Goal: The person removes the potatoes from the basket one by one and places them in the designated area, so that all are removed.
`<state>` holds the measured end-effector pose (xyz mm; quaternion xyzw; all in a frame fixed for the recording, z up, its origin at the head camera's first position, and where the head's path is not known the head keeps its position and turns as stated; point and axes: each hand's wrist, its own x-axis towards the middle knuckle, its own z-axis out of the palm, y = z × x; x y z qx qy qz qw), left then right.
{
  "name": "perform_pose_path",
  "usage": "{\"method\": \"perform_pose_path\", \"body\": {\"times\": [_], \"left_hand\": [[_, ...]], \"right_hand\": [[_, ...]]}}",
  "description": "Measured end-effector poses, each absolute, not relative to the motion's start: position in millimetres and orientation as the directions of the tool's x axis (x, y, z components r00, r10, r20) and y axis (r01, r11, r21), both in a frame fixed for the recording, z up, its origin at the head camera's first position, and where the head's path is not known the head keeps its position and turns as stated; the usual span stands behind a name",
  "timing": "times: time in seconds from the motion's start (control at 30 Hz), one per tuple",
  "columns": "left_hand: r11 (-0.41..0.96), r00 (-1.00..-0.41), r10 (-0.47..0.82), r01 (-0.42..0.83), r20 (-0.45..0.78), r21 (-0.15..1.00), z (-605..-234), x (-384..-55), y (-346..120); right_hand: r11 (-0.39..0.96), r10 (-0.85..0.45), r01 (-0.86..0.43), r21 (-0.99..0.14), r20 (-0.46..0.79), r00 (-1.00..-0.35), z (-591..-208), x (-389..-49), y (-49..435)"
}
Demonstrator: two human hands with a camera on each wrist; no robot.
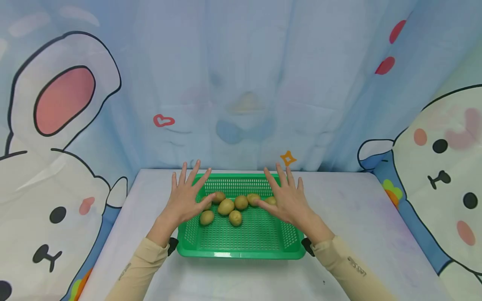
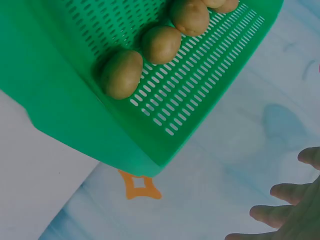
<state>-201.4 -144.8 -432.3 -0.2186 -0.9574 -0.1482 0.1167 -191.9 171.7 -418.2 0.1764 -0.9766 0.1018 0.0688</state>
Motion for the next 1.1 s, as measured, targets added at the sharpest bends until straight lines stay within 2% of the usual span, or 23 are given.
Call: {"method": "perform_pose_path", "body": {"times": [0.2,0.57,0.8,0.93,1.1], "left_hand": [[0.869,-0.893,0.377,0.433,0.244,0.241,-439.6,-208.1,-150.0],[0.848,-0.907,0.368,0.418,0.207,0.325,-465.1,-215.9,-160.9],[0.816,-0.907,0.362,0.419,0.213,0.397,-486.2,-215.4,-164.7],[0.811,-0.914,0.358,0.406,0.191,0.422,-496.7,-214.0,-165.6],[0.796,-0.920,0.359,0.389,0.156,0.464,-505.9,-211.5,-168.1]], "right_hand": [[0.914,-0.334,-0.360,-0.186,0.160,-0.929,-416.5,-196.0,170.5],[0.901,-0.350,-0.372,-0.223,0.133,-0.927,-424.4,-203.7,167.8],[0.867,-0.360,-0.348,-0.357,0.035,-0.932,-432.2,-211.3,165.5],[0.864,-0.356,-0.316,-0.392,-0.032,-0.934,-436.4,-215.1,166.8],[0.824,-0.400,-0.301,-0.480,-0.117,-0.909,-442.9,-221.4,170.6]]}}
